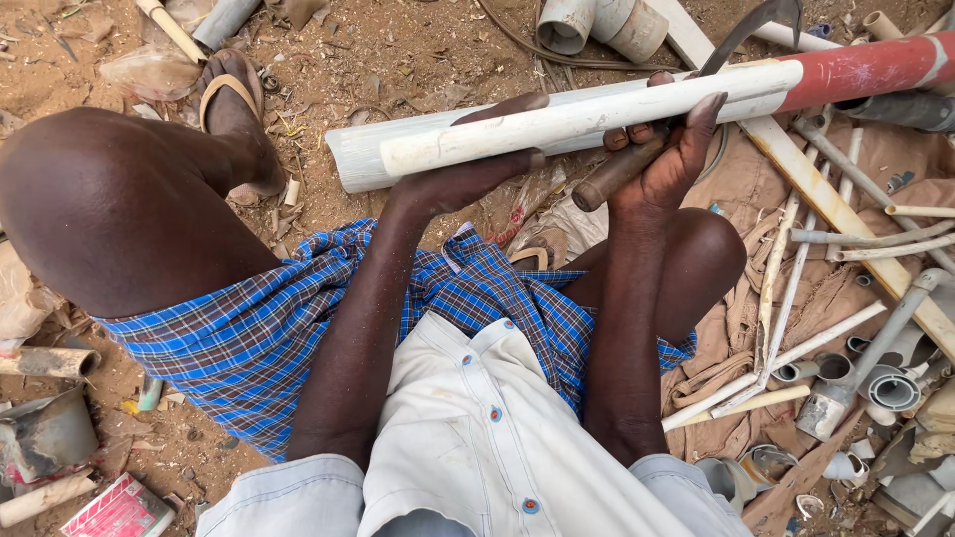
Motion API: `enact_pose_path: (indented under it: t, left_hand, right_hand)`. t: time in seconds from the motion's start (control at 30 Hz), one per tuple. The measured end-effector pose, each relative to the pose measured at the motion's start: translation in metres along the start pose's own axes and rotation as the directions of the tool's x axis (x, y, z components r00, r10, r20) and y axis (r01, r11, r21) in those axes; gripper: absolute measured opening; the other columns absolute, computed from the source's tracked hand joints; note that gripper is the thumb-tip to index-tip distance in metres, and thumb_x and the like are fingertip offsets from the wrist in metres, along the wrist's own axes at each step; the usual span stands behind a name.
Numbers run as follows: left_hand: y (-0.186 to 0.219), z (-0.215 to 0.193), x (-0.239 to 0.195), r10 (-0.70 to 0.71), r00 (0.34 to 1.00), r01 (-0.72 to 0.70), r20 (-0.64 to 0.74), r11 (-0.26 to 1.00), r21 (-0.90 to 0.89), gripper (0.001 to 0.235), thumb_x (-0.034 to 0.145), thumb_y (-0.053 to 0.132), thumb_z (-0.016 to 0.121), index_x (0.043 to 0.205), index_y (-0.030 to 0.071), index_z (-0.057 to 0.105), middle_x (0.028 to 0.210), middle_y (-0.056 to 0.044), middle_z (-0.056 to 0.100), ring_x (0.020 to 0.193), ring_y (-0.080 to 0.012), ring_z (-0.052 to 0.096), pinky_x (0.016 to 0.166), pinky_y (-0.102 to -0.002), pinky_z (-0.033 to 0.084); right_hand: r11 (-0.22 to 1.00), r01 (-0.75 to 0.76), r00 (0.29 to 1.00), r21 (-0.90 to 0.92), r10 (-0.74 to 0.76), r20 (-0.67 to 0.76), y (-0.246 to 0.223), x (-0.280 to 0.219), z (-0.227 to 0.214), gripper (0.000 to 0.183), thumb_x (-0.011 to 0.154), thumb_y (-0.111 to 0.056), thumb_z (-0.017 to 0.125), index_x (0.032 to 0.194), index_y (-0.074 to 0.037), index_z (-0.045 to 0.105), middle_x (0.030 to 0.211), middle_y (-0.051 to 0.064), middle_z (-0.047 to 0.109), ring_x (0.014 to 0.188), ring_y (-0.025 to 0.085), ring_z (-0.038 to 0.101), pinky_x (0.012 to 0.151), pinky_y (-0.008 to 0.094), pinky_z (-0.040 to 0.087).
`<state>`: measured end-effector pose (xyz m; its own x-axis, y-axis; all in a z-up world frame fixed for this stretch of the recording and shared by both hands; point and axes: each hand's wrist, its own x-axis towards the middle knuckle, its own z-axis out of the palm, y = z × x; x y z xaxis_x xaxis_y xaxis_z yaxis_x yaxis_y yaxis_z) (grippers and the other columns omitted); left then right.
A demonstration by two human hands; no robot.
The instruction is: The person sits on the ground and uses a curved blade to shave and shape a white cylindrical wooden stick. They rotate the stick and repeatedly scrape its surface to smooth it, surrounded by various wooden scraps and tools.
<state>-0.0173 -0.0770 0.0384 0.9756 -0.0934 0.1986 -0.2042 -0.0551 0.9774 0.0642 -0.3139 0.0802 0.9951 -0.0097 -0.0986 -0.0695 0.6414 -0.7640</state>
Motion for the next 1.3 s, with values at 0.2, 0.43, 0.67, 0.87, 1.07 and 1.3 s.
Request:
enact_pose_path:
  t: [0.2,0.43,0.67,0.87,1.07,1.3]
  left_hand:
    - [0.027,-0.047,-0.009,-0.431,0.884,0.426,-0.183,0.902,-0.069,0.062,0.102,0.037,0.063,0.156,0.012,0.045,0.122,-0.009,0.073,0.102,-0.0227,0.076,0.084,-0.039,0.063]
    - [0.046,-0.001,-0.028,-0.377,0.926,0.376,-0.010,0.918,0.127,0.068,0.101,0.044,0.064,0.153,0.007,0.044,0.124,-0.017,0.073,0.107,-0.0287,0.072,0.092,-0.046,0.058]
    - [0.019,0.039,-0.044,-0.467,0.884,0.467,0.019,0.884,-0.021,0.058,0.096,0.038,0.068,0.146,0.011,0.055,0.116,-0.017,0.076,0.102,-0.0271,0.075,0.089,-0.046,0.058]
    - [0.011,0.046,-0.031,-0.410,0.912,0.386,-0.002,0.858,-0.339,0.054,0.103,0.031,0.064,0.149,0.005,0.054,0.095,-0.008,0.068,0.078,-0.0154,0.065,0.066,-0.033,0.055]
    - [0.009,0.030,-0.027,-0.473,0.881,0.389,-0.002,0.726,-0.567,0.058,0.102,0.037,0.062,0.144,0.000,0.049,0.077,0.001,0.059,0.055,-0.0050,0.058,0.047,-0.022,0.052]
    - [0.011,0.022,-0.026,-0.490,0.863,0.376,-0.123,0.785,-0.492,0.064,0.105,0.039,0.062,0.153,0.000,0.043,0.091,-0.002,0.063,0.065,-0.0030,0.062,0.053,-0.021,0.058]
  right_hand:
    - [0.994,0.059,0.986,-0.094,-0.043,0.163,-0.049,0.026,0.001,0.057,0.109,-0.051,0.064,0.118,0.005,0.065,0.072,0.005,0.058,0.056,0.013,0.050,0.052,0.031,0.047]
    - [0.935,0.117,0.924,-0.336,0.021,0.382,-0.039,0.041,0.029,0.042,0.114,-0.041,0.064,0.124,0.000,0.058,0.094,0.019,0.071,0.062,0.015,0.062,0.054,0.034,0.056]
    - [0.935,0.004,0.917,-0.353,0.137,0.374,-0.005,0.038,0.019,0.037,0.117,-0.035,0.064,0.128,-0.001,0.054,0.103,0.019,0.072,0.063,0.014,0.062,0.053,0.032,0.054]
    - [0.948,-0.020,0.915,-0.318,0.146,0.377,0.007,0.050,0.012,0.025,0.118,-0.018,0.065,0.134,-0.004,0.053,0.098,0.011,0.067,0.066,0.013,0.061,0.054,0.033,0.054]
    - [0.973,-0.111,0.925,-0.202,0.175,0.336,-0.020,0.035,0.036,0.039,0.102,-0.014,0.064,0.138,-0.010,0.053,0.095,0.004,0.060,0.060,0.012,0.060,0.047,0.030,0.053]
    - [0.980,-0.086,0.874,-0.178,0.160,0.459,-0.016,0.017,0.031,0.042,0.115,-0.040,0.057,0.147,-0.016,0.048,0.092,0.004,0.057,0.061,0.013,0.058,0.056,0.033,0.054]
